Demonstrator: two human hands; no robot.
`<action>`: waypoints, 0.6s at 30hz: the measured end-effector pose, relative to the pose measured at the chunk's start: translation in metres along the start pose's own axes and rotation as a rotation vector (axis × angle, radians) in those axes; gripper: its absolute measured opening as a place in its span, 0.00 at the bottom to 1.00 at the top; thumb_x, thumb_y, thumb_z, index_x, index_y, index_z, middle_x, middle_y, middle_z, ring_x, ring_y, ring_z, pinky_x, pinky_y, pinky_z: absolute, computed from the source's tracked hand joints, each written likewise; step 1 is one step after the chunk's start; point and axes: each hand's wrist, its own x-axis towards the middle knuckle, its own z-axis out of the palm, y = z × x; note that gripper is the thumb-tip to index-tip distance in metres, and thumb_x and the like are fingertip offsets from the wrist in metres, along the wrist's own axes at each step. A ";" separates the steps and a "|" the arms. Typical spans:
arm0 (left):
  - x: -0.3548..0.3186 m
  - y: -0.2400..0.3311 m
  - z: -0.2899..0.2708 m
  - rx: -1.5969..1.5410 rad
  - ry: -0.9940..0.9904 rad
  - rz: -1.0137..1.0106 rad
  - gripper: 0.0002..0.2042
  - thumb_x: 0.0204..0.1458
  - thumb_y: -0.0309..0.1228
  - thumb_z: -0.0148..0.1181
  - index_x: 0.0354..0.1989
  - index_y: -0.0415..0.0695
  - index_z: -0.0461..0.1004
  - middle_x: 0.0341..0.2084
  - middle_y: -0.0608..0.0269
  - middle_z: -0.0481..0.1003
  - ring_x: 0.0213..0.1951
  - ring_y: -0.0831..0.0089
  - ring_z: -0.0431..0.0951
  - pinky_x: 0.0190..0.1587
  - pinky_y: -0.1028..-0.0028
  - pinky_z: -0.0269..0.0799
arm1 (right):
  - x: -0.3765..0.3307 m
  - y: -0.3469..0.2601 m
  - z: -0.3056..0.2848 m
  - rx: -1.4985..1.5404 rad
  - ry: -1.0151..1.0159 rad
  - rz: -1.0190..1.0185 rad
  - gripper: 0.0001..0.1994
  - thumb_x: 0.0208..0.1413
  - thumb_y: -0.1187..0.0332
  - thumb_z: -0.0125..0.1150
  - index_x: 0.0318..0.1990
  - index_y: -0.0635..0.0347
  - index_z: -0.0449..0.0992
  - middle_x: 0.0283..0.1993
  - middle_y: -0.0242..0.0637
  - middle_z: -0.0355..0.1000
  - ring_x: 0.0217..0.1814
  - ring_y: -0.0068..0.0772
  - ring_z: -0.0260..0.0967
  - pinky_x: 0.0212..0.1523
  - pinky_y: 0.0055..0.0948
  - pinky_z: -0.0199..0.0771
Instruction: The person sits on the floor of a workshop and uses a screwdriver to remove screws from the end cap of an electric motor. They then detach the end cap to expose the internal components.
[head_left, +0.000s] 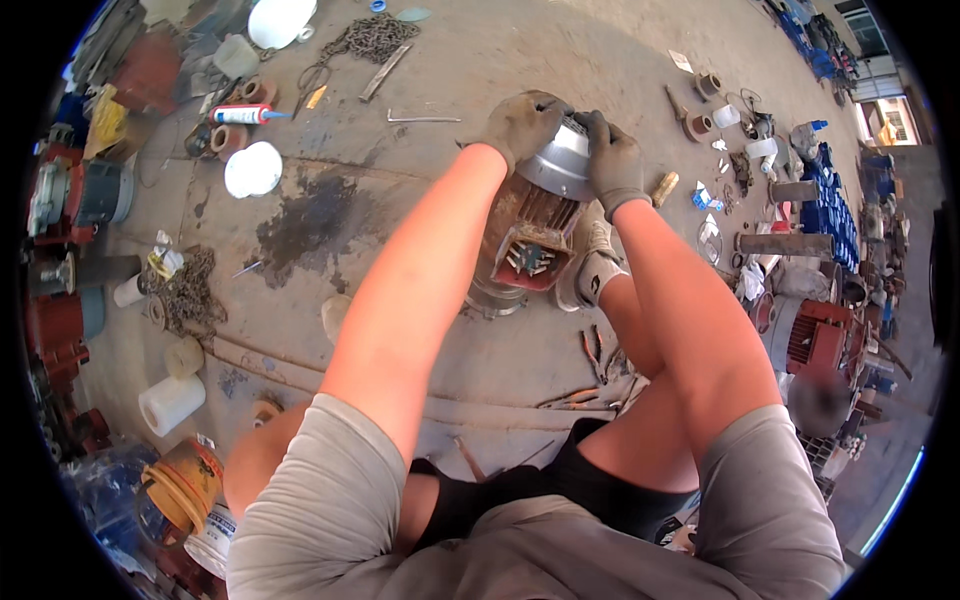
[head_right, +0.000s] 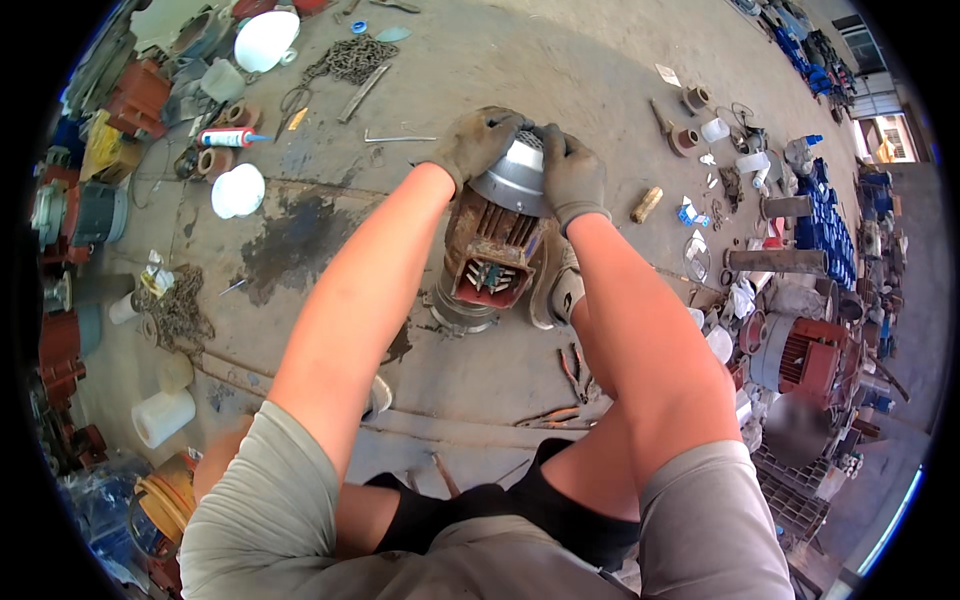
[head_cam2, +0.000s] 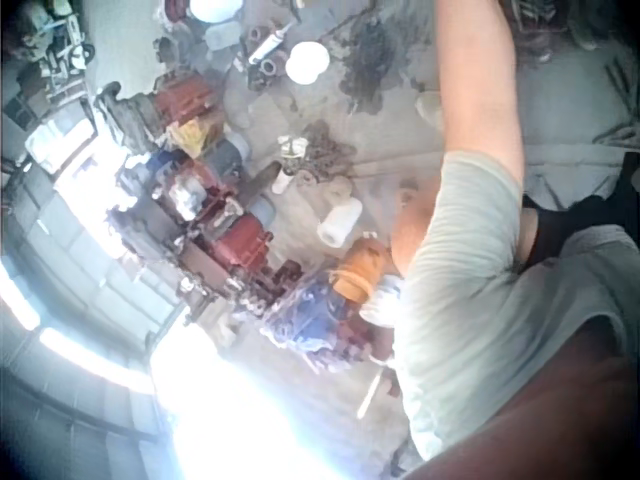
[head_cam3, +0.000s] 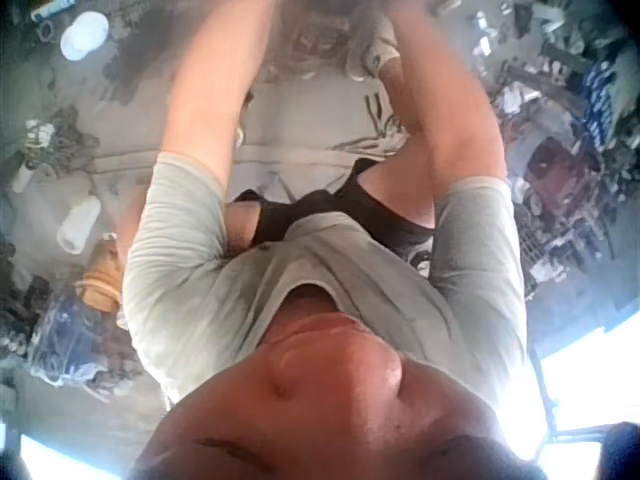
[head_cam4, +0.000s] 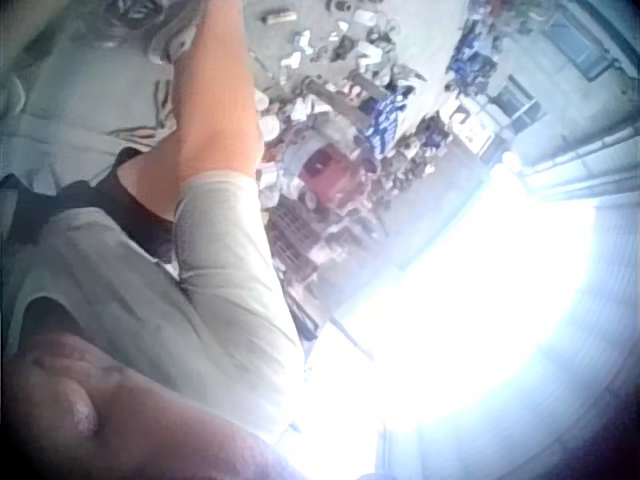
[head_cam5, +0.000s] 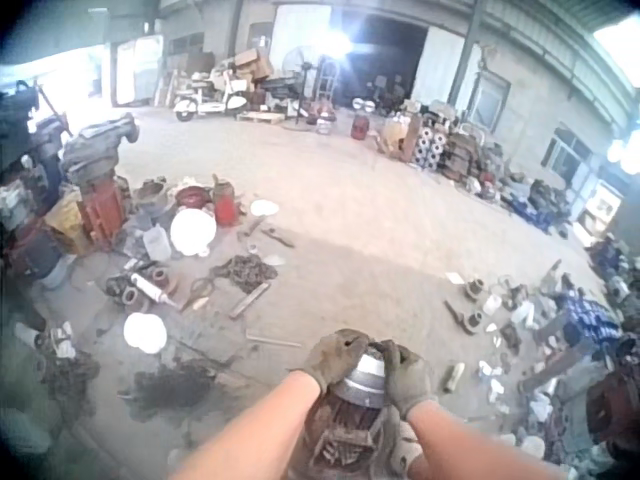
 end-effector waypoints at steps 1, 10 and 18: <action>0.014 -0.009 0.003 -0.003 -0.001 -0.042 0.23 0.67 0.47 0.51 0.55 0.45 0.85 0.58 0.48 0.83 0.58 0.49 0.82 0.63 0.61 0.75 | 0.016 0.001 0.007 -0.016 -0.016 0.018 0.26 0.72 0.42 0.50 0.55 0.45 0.89 0.55 0.53 0.83 0.62 0.58 0.79 0.66 0.46 0.74; 0.126 -0.112 0.061 0.006 -0.037 -0.458 0.29 0.70 0.54 0.44 0.64 0.47 0.80 0.57 0.43 0.83 0.60 0.44 0.81 0.66 0.57 0.72 | 0.162 0.107 0.098 -0.033 -0.158 0.062 0.30 0.73 0.42 0.42 0.60 0.53 0.84 0.62 0.56 0.79 0.68 0.63 0.74 0.70 0.48 0.71; 0.047 -0.177 0.066 -0.003 -0.102 -0.332 0.35 0.73 0.54 0.50 0.79 0.40 0.61 0.75 0.41 0.66 0.76 0.49 0.66 0.77 0.58 0.61 | 0.186 0.191 0.130 -0.013 -0.271 -0.141 0.29 0.74 0.46 0.45 0.68 0.59 0.76 0.72 0.59 0.72 0.75 0.64 0.67 0.72 0.49 0.69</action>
